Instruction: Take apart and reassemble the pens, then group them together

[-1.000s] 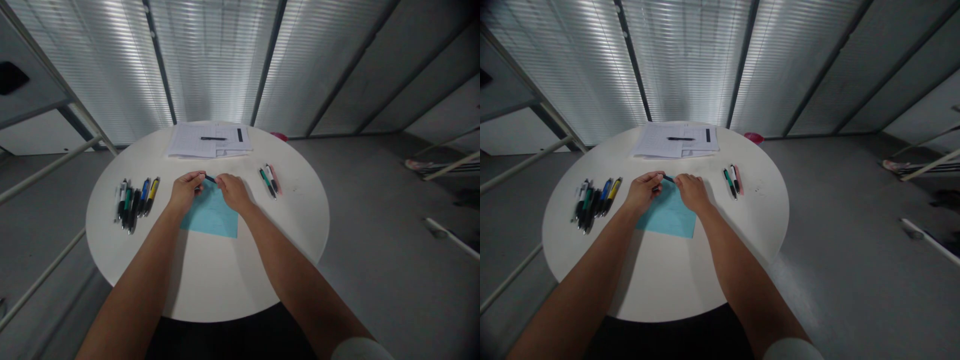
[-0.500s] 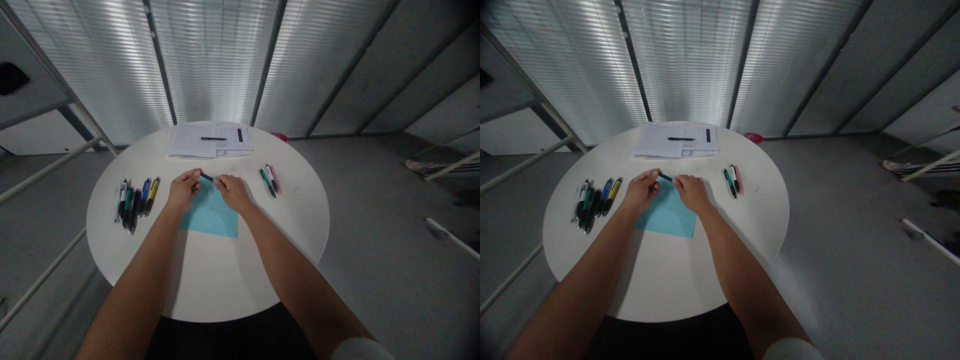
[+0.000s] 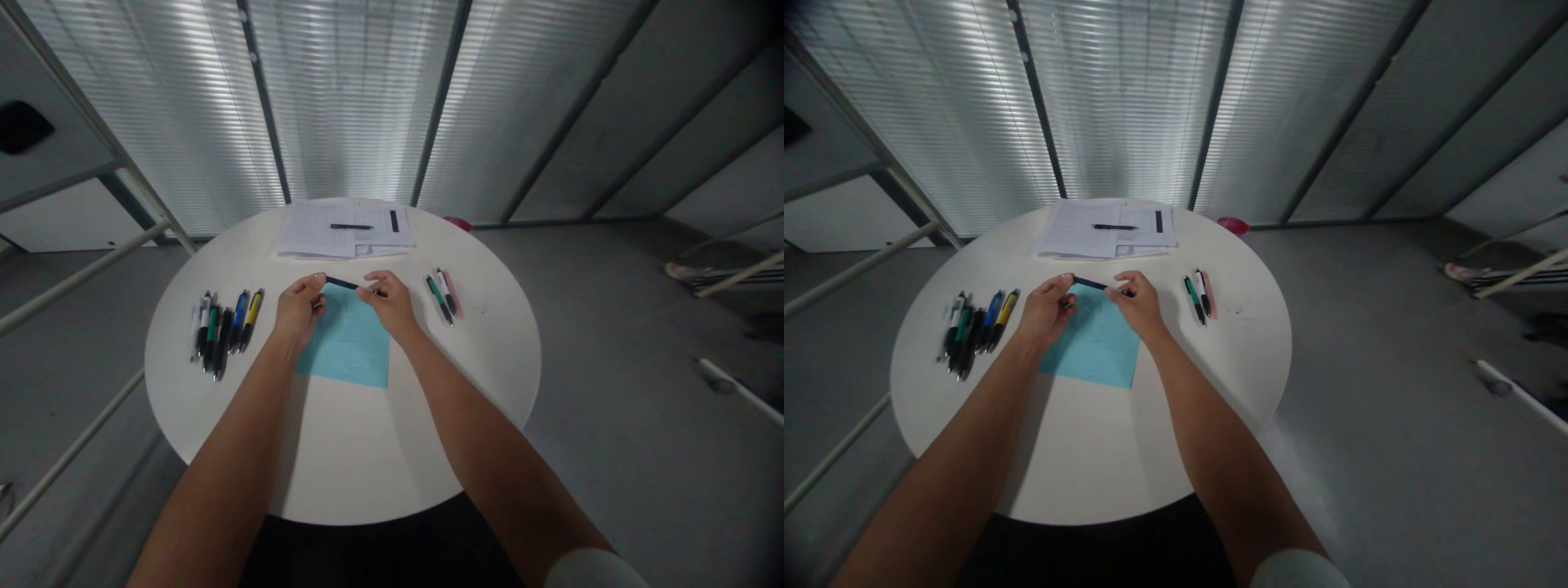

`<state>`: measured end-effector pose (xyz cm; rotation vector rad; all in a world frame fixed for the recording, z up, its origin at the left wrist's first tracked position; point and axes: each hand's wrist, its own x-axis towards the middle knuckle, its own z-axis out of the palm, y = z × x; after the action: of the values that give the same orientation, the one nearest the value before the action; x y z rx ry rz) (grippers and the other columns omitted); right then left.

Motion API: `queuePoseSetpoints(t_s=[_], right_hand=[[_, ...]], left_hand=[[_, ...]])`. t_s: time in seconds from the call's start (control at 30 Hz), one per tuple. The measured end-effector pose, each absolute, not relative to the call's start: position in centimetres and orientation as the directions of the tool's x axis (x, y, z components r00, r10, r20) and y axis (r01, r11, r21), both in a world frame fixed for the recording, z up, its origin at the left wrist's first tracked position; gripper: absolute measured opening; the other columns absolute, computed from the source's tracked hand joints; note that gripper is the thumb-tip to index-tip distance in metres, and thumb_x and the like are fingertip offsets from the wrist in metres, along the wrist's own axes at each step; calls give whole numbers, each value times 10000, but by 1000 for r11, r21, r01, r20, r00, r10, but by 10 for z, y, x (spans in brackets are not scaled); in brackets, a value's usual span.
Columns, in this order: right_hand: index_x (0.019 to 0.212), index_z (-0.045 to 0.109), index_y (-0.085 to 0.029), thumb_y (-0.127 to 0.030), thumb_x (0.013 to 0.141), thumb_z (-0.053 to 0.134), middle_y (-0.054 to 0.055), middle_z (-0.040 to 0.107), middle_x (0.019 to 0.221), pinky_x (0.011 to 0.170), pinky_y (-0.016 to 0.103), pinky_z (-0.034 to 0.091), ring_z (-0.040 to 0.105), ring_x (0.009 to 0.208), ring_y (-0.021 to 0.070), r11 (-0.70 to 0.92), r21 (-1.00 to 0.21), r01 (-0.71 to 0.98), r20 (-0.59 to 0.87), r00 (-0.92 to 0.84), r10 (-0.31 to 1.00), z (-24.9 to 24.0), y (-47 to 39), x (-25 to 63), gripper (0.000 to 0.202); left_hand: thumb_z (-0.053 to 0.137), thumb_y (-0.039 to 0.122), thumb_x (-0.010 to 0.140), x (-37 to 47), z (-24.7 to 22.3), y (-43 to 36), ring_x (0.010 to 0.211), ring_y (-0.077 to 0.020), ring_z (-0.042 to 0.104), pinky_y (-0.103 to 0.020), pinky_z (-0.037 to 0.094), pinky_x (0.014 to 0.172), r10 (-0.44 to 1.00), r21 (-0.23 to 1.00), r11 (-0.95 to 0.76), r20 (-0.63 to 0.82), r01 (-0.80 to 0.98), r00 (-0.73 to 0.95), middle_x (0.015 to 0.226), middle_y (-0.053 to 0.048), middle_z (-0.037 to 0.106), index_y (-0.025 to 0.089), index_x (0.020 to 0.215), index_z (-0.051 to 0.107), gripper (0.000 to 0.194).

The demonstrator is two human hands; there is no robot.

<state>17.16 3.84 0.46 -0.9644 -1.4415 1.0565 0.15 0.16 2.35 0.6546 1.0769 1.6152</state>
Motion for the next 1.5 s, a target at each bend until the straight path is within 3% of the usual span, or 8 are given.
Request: queuePoseSetpoints(t_s=[0.07, 0.17, 0.37, 0.53, 0.77, 1.0, 1.17, 1.5], right_hand=[[945, 575, -238, -403, 644, 777, -51, 635, 651, 656, 277, 490, 606, 625, 133, 151, -962, -228, 175, -86, 981, 8, 41, 173, 398], [890, 564, -235, -487, 724, 700, -27, 643, 686, 633, 265, 490, 614, 641, 130, -13, -888, -460, 40, -104, 994, 13, 44, 176, 330], [782, 491, -243, -658, 867, 401, 22, 636, 793, 726, 343, 512, 635, 858, 192, -108, -848, -519, -50, -124, 991, 17, 50, 185, 433], [690, 411, -233, -563, 897, 405, -10, 528, 660, 701, 345, 501, 556, 667, 155, -116, -679, -725, -18, -142, 990, 12, 54, 196, 389], [610, 360, -225, -494, 902, 383, -57, 297, 528, 452, 233, 359, 279, 440, 101, -108, -637, -763, -14, -129, 991, 13, 49, 204, 397], [613, 390, -222, -405, 885, 334, -66, 268, 535, 368, 203, 213, 166, 409, 87, -156, -615, -773, -55, -155, 986, 14, 50, 206, 332], [686, 463, -224, -538, 872, 339, -55, 336, 555, 375, 216, 263, 230, 413, 91, -173, -630, -757, -67, -169, 983, 15, 47, 204, 385], [706, 486, -204, -433, 887, 392, -46, 401, 577, 350, 186, 230, 226, 405, 64, -180, -549, -816, -43, -187, 981, 18, 46, 203, 307]], left_hand=[[847, 341, 583, 2, 22, 3, 553, -60, 503, -175, 377, 446, 945, 903, -54, -92, -427, -314, 751, -16, 608, 159, 818, 690, 336], [845, 347, 576, 5, 19, 4, 578, -80, 507, -193, 381, 472, 947, 934, -52, -66, -353, -314, 691, -16, 589, 163, 795, 703, 319], [775, 339, 649, 11, 16, -1, 602, -112, 522, -237, 408, 548, 962, 990, -122, 134, 66, -239, 726, -41, 644, 164, 857, 746, 273], [609, 159, 684, 5, 13, -3, 799, -167, 603, -269, 460, 736, 948, 905, -255, 304, 339, -99, 918, -56, 700, 191, 870, 742, 231], [515, 148, 719, -9, 0, 3, 828, -224, 624, -330, 442, 800, 937, 614, -40, 298, 788, -184, 928, -99, 704, 171, 909, 750, 303], [518, 219, 772, -5, 3, 2, 882, -275, 633, -365, 425, 807, 941, 545, 74, 239, 835, -239, 950, -124, 712, 190, 909, 763, 283], [521, 224, 778, -3, 4, 1, 879, -285, 630, -383, 421, 808, 941, 548, 72, 240, 834, -239, 953, -127, 707, 189, 910, 761, 277], [526, 228, 778, -3, 3, 1, 868, -290, 624, -388, 413, 788, 934, 537, 86, 250, 839, -255, 921, -128, 696, 190, 898, 760, 265]])
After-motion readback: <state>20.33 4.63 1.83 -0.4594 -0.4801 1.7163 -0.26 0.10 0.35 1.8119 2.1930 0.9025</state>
